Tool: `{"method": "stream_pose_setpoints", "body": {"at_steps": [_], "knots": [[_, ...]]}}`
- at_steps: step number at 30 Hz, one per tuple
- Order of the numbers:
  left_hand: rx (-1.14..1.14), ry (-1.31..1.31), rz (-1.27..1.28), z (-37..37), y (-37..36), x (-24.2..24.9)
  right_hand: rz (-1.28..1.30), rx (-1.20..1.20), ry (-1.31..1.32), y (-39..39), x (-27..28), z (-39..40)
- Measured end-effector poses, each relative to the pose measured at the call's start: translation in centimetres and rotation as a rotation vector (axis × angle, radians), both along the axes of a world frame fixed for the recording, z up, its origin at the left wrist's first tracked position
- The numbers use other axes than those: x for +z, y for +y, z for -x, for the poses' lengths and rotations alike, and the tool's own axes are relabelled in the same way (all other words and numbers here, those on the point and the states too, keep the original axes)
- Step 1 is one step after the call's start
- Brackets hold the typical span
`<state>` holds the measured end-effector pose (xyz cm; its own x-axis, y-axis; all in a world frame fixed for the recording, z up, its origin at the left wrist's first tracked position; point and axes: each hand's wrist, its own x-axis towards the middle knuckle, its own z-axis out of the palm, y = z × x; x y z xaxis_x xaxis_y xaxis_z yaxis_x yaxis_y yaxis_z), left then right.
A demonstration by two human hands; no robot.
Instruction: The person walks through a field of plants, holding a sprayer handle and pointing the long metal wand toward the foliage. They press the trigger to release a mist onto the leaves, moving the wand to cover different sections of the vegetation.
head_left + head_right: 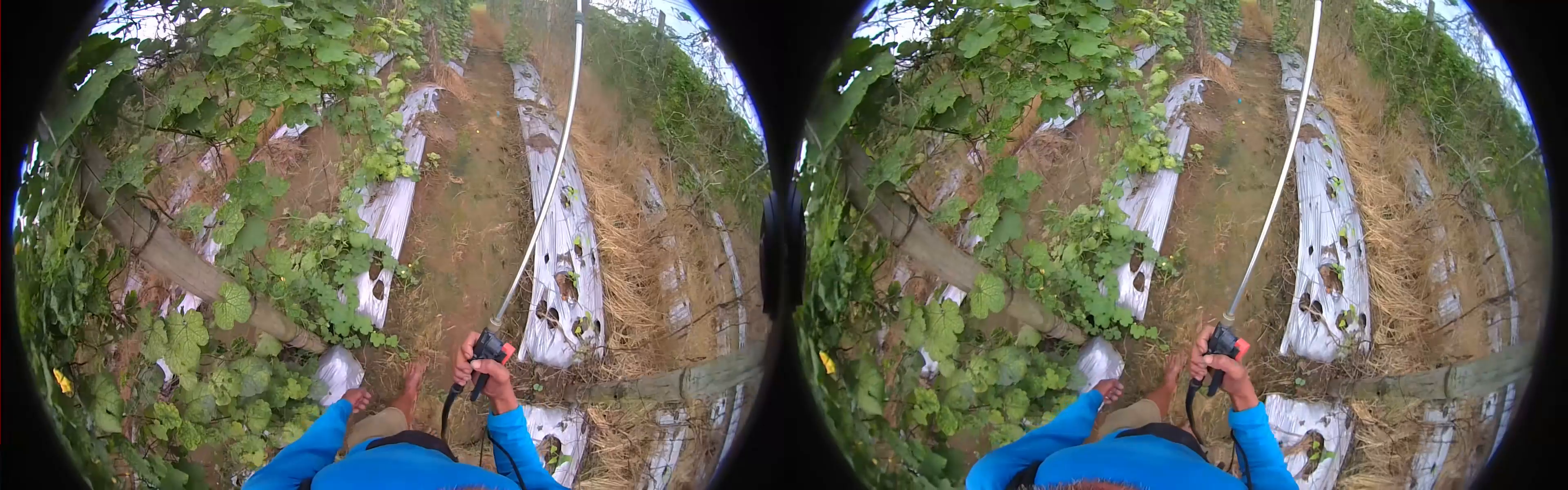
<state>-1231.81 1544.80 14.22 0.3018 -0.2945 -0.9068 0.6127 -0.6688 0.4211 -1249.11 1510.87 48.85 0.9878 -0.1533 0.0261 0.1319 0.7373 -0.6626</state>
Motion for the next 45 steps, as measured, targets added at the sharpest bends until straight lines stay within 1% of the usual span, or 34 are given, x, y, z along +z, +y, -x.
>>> {"method": "stream_pose_setpoints", "body": {"at_steps": [1, 3, 4, 5, 7, 9, 10, 12, 14, 15, 16, 17, 18, 19, 20, 21, 22, 23, 24, 25, 26, 28, 29, 30, 31, 32, 35, 36, 38, 39, 40, 41, 43, 45], "knots": [[0.003, 0.041, -0.002, 1.6, 2.1, -0.3, -0.089, -0.005, -0.002, 1.1, 0.3, 1.4], [0.025, 0.041, -0.033, 4.1, 5.2, -1.5, -0.118, 0.002, 0.008, 3.1, 1.5, 4.3], [0.027, 0.044, -0.059, 5.3, 6.4, -0.8, -0.149, 0.010, 0.021, 3.8, 2.0, 5.7], [0.038, 0.038, -0.085, 6.1, 7.6, 0.1, -0.153, -0.003, 0.005, 4.6, 2.2, 6.9], [0.103, 0.128, -0.048, 7.7, 10.9, -0.1, -0.167, -0.005, -0.025, 6.5, 3.8, 8.8], [0.051, 0.190, -0.069, 8.2, 12.8, -0.1, -0.156, -0.021, -0.057, 9.0, 4.6, 10.4], [0.039, 0.170, -0.057, 8.0, 13.2, 0.0, -0.114, -0.046, -0.035, 10.3, 4.8, 10.9], [0.054, 0.164, 0.109, 8.8, 14.3, 0.2, -0.060, -0.095, -0.021, 12.7, 5.0, 11.8], [0.001, 0.118, 0.064, 8.6, 13.5, -0.4, 0.079, -0.072, -0.059, 15.1, 4.2, 12.9], [0.028, 0.156, 0.085, 8.7, 13.3, -0.1, 0.109, -0.050, -0.059, 16.5, 4.3, 13.5], [0.045, 0.194, 0.095, 8.4, 13.6, -0.6, 0.101, -0.139, -0.054, 18.0, 4.6, 14.1], [-0.043, 0.199, 0.078, 8.1, 13.4, -1.2, 0.214, -0.119, -0.034, 19.3, 5.1, 14.7], [-0.016, 0.224, 0.137, 8.5, 13.7, -1.9, 0.321, -0.088, 0.000, 20.9, 5.0, 15.7], [0.025, 0.257, 0.192, 9.4, 14.6, -3.0, 0.306, -0.156, 0.025, 22.7, 4.5, 16.9], [-0.028, 0.275, 0.181, 9.8, 14.9, -4.6, 0.391, -0.134, 0.061, 24.1, 4.1, 18.0], [-0.079, 0.452, 0.223, 10.1, 16.0, -6.4, 0.469, -0.095, 0.099, 25.8, 3.6, 19.0], [-0.121, 0.627, 0.259, 10.8, 17.1, -6.7, 0.458, -0.127, 0.120, 27.6, 2.6, 20.2], [-0.149, 0.643, 0.244, 12.5, 18.7, -6.9, 0.486, -0.123, 0.124, 29.5, 1.5, 21.5], [-0.092, 0.551, 0.179, 15.0, 20.6, -6.3, 0.520, -0.115, 0.127, 31.0, 1.1, 22.7], [-0.034, 0.453, 0.126, 17.0, 21.3, -5.8, 0.577, -0.141, 0.174, 32.7, 2.8, 24.1], [-0.053, 0.460, 0.131, 18.6, 22.0, -5.6, 0.585, -0.158, 0.184, 33.5, 3.3, 25.1], [-0.155, 0.539, 0.047, 21.7, 26.0, -5.4, 0.734, -0.076, 0.162, 35.4, 3.9, 26.8], [-0.198, 0.570, 0.033, 21.8, 28.3, -8.4, 0.722, -0.064, 0.187, 36.4, 4.6, 27.3], [-0.243, 0.602, 0.020, 22.3, 30.1, -9.4, 0.725, -0.074, 0.188, 37.5, 5.3, 27.5], [-0.288, 0.633, 0.008, 22.9, 31.8, -9.9, 0.823, -0.114, 0.115, 38.4, 6.1, 27.7], [-0.285, 0.573, -0.007, 23.7, 33.1, -10.0, 0.925, -0.158, 0.045, 39.2, 7.0, 28.0], [-0.200, 0.562, 0.061, 24.5, 35.4, -9.2, 0.969, -0.178, -0.023, 41.7, 10.4, 29.0], [-0.167, 0.619, 0.123, 24.6, 36.5, -9.1, 1.012, -0.189, -0.074, 42.7, 11.1, 29.4], [-0.088, 0.979, 0.338, 24.3, 38.7, -9.3, 1.019, -0.184, -0.131, 44.5, 12.5, 30.6], [-0.059, 1.101, 0.409, 24.5, 39.9, -9.6, 1.020, -0.176, -0.187, 45.7, 12.9, 31.3], [-0.028, 1.143, 0.442, 24.8, 41.4, -9.8, 1.012, -0.181, -0.187, 47.0, 13.3, 32.3], [0.022, 0.842, 0.371, 26.2, 42.3, -9.6, 1.007, -0.183, -0.225, 48.5, 13.7, 33.5], [-0.016, 0.191, 0.102, 29.2, 43.9, -7.6, 0.987, -0.157, -0.270, 51.3, 13.3, 35.9], [-0.032, 0.170, 0.087, 32.5, 47.1, -7.7, 0.969, -0.173, -0.271, 54.3, 12.3, 38.3]]}}
